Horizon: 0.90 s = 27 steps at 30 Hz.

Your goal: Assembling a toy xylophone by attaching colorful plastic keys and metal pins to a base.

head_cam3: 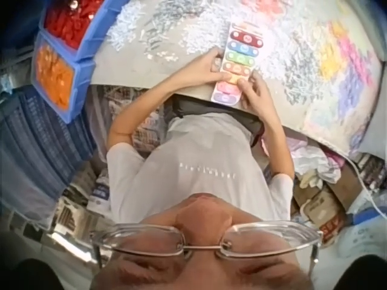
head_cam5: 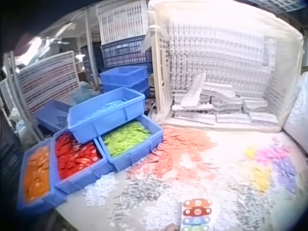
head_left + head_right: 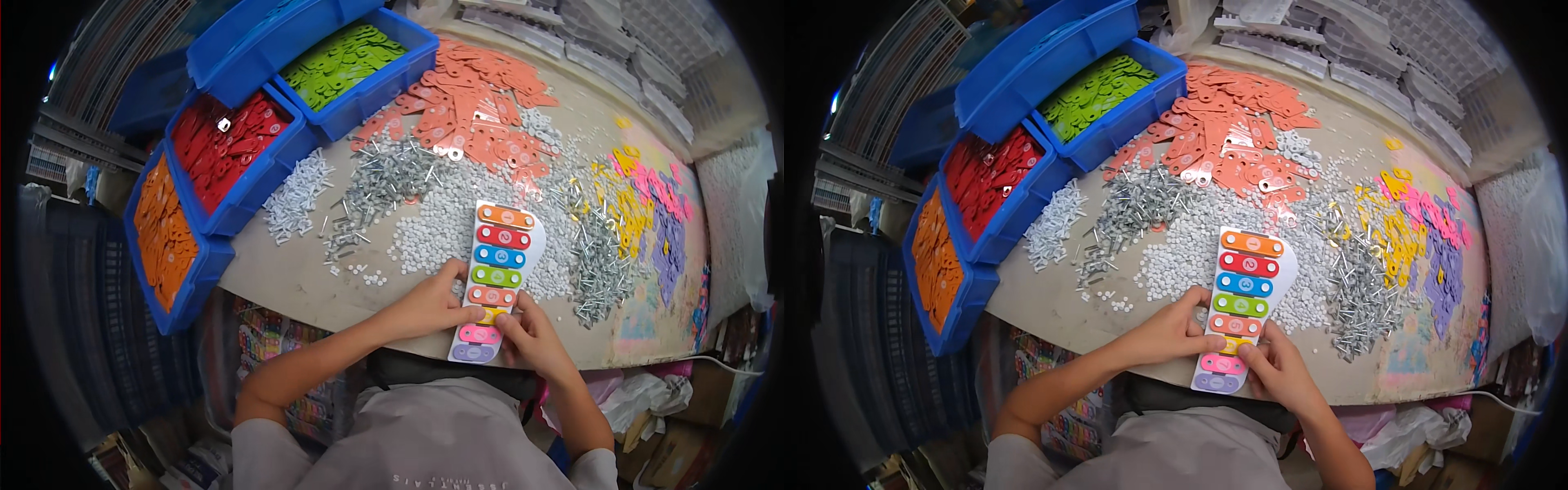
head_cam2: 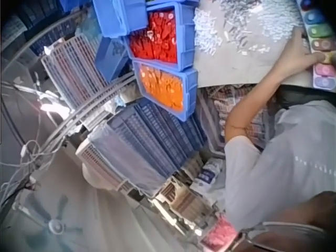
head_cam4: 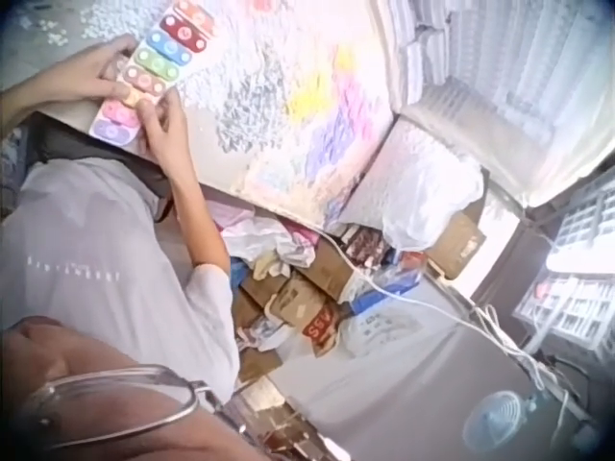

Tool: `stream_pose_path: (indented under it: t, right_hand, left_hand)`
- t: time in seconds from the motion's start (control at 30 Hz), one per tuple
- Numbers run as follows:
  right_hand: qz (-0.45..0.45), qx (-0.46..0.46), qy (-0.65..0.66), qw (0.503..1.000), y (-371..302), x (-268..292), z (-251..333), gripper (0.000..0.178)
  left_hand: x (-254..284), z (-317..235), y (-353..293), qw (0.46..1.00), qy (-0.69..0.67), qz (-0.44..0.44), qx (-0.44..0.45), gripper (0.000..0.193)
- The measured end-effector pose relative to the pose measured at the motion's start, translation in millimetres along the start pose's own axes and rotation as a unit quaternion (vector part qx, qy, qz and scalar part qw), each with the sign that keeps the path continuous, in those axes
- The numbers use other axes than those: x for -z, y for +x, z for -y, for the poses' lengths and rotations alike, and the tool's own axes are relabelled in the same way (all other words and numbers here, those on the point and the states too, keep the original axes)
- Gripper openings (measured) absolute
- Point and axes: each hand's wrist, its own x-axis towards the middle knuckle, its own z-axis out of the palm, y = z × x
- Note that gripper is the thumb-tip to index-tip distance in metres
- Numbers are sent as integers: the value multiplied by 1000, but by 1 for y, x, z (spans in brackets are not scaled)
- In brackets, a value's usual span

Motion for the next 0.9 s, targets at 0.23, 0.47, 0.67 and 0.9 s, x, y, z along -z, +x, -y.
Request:
stream_pose_path:
  t: [0.23, 0.47, 0.67, 0.9]
  right_hand:
    - [-18, 14, -28, 999, -2, -4, 4, 32]
    - [-15, 30, -39, 999, 0, -1, -2, 25]
    - [-141, 116, 96, 979, -13, 5, -24, 22]
    - [-203, 226, 54, 951, -11, 2, -41, 13]
  left_hand:
    - [-3, 4, -1, 995, 94, -22, -33, 59]
    - [-3, -3, -16, 982, 165, -71, -64, 54]
    - [71, -18, -45, 807, 299, -479, -174, 13]
    - [152, 24, -73, 670, 467, -557, -151, 13]
